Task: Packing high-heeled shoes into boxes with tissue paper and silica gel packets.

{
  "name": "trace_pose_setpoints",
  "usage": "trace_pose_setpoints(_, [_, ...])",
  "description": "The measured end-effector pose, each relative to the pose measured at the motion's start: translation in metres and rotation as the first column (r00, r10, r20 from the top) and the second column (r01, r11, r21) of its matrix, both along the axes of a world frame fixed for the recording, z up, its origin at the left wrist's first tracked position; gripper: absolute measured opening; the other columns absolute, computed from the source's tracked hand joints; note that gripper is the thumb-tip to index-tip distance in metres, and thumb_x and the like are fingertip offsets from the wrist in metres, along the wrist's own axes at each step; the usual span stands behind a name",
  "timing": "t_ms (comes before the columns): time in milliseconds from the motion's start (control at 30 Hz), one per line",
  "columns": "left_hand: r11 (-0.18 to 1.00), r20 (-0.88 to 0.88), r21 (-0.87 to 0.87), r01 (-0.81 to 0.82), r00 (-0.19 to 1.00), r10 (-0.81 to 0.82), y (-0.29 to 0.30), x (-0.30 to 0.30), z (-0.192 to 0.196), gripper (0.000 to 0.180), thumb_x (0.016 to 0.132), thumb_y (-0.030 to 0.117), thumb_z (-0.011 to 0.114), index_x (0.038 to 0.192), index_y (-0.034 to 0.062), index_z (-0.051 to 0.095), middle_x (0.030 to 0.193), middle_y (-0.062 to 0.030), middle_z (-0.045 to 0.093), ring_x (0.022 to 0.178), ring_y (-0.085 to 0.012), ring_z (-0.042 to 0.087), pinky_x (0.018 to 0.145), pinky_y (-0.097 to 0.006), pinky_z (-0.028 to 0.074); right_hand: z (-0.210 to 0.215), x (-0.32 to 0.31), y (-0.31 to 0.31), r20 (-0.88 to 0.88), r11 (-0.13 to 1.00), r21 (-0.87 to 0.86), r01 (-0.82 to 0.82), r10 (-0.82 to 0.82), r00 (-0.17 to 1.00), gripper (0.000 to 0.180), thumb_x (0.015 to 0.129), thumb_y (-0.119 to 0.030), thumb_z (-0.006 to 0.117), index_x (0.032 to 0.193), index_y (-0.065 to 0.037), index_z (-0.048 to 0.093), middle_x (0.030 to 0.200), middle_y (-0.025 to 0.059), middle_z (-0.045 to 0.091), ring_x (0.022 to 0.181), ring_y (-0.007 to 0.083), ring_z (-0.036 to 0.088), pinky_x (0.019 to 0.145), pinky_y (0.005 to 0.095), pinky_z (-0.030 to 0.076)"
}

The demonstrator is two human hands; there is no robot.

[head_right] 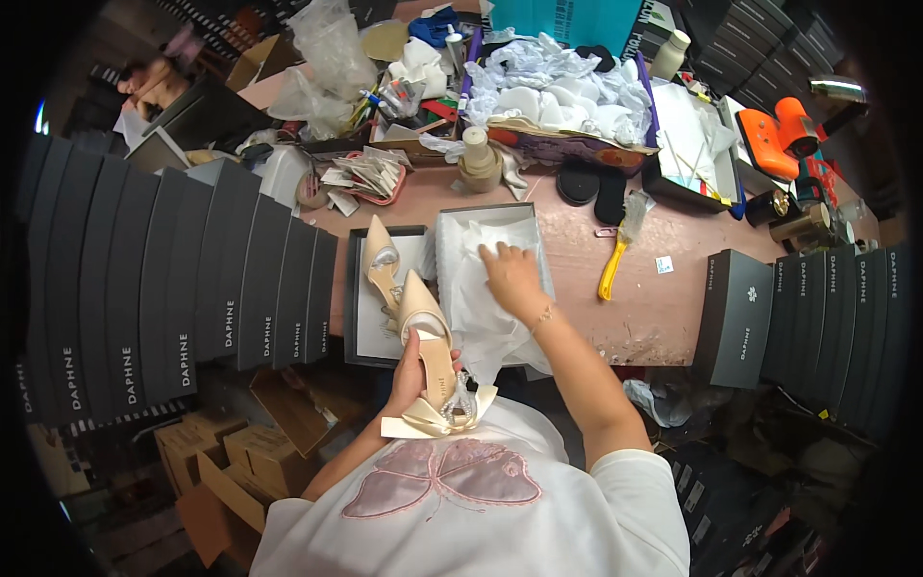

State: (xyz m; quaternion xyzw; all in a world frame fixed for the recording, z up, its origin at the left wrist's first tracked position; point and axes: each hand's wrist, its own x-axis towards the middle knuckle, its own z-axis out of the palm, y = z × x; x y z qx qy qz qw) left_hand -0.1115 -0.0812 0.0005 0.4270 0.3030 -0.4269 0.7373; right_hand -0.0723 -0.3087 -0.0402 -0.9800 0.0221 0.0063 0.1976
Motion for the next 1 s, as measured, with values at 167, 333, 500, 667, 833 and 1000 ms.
trace_pose_setpoints(167, [0.995, -0.037, -0.096, 0.021, 0.999, -0.024, 0.0, 0.001, -0.001, 0.06, 0.089, 0.061, 0.044, 0.121, 0.0102, 0.046, 0.102, -0.0131, 0.061, 0.086, -0.0252, 0.063, 0.072, -0.038, 0.052, -0.025, 0.005, -0.01, 0.103, 1.0, -0.005, 0.018, -0.017, 0.995, 0.038, 0.072, -0.019, 0.068, 0.105, -0.008, 0.055, 0.085, 0.0112, 0.063, 0.095, 0.0262, 0.058, 0.098, 0.0535, 0.029])
trace_pose_setpoints(333, [0.95, 0.062, -0.296, -0.102, 0.99, 0.125, -0.007, -0.001, 0.004, 0.059, 0.092, 0.058, 0.042, 0.124, 0.009, 0.044, 0.108, -0.0114, 0.059, 0.095, -0.0236, 0.06, 0.082, -0.038, 0.05, 0.076, -0.048, 0.039, -0.081, 0.623, 0.781, -0.044, 0.171, 0.982, 0.039, 0.076, -0.025, 0.074, 0.105, -0.003, 0.06, 0.093, 0.0117, 0.064, 0.077, 0.0213, 0.062, 0.069, 0.0307, 0.049])
trace_pose_setpoints(500, [0.966, 0.12, -0.252, -0.057, 0.989, 0.09, -0.018, -0.011, -0.002, 0.051, 0.097, 0.051, 0.037, 0.125, 0.0091, 0.042, 0.116, -0.0086, 0.052, 0.101, -0.0189, 0.055, 0.085, -0.033, 0.048, 0.041, -0.059, 0.069, 0.311, 0.839, 0.523, -0.153, -0.021, 0.95, 0.031, 0.073, -0.021, 0.073, 0.096, -0.006, 0.061, 0.086, 0.012, 0.06, 0.074, 0.0285, 0.058, 0.066, 0.0362, 0.048])
trace_pose_setpoints(667, [0.973, 0.133, -0.23, 0.0, 0.991, 0.032, -0.022, -0.021, -0.014, 0.051, 0.097, 0.053, 0.035, 0.123, 0.0103, 0.043, 0.107, -0.0069, 0.054, 0.096, -0.0168, 0.056, 0.082, -0.031, 0.047, 0.051, -0.08, 0.06, 0.135, 0.819, 0.568, -0.08, 0.003, 0.991, 0.027, 0.073, -0.021, 0.073, 0.092, -0.006, 0.06, 0.08, 0.0091, 0.057, 0.073, 0.0287, 0.058, 0.063, 0.0362, 0.047])
trace_pose_setpoints(833, [0.973, 0.217, -0.202, 0.111, 0.974, -0.066, -0.033, -0.025, -0.008, 0.054, 0.097, 0.054, 0.03, 0.121, 0.0076, 0.044, 0.108, -0.007, 0.054, 0.088, -0.0181, 0.058, 0.074, -0.031, 0.05, 0.037, -0.082, 0.047, 0.053, 0.85, 0.521, 0.078, -0.123, 0.991, 0.036, 0.075, -0.018, 0.073, 0.105, -0.005, 0.058, 0.095, 0.0125, 0.06, 0.084, 0.0281, 0.061, 0.071, 0.0343, 0.048])
trace_pose_setpoints(1000, [0.927, 0.213, -0.3, 0.225, 0.963, -0.165, -0.036, -0.021, -0.008, 0.062, 0.096, 0.057, 0.027, 0.125, 0.0046, 0.046, 0.102, -0.0095, 0.058, 0.084, -0.0177, 0.06, 0.071, -0.029, 0.051, 0.048, -0.069, 0.046, 0.119, 0.651, 0.759, 0.02, -0.17, 0.978, 0.078, 0.074, -0.017, 0.074, 0.14, -0.004, 0.035, 0.123, 0.0246, 0.051, 0.114, 0.0335, 0.052, 0.094, 0.0338, 0.042])
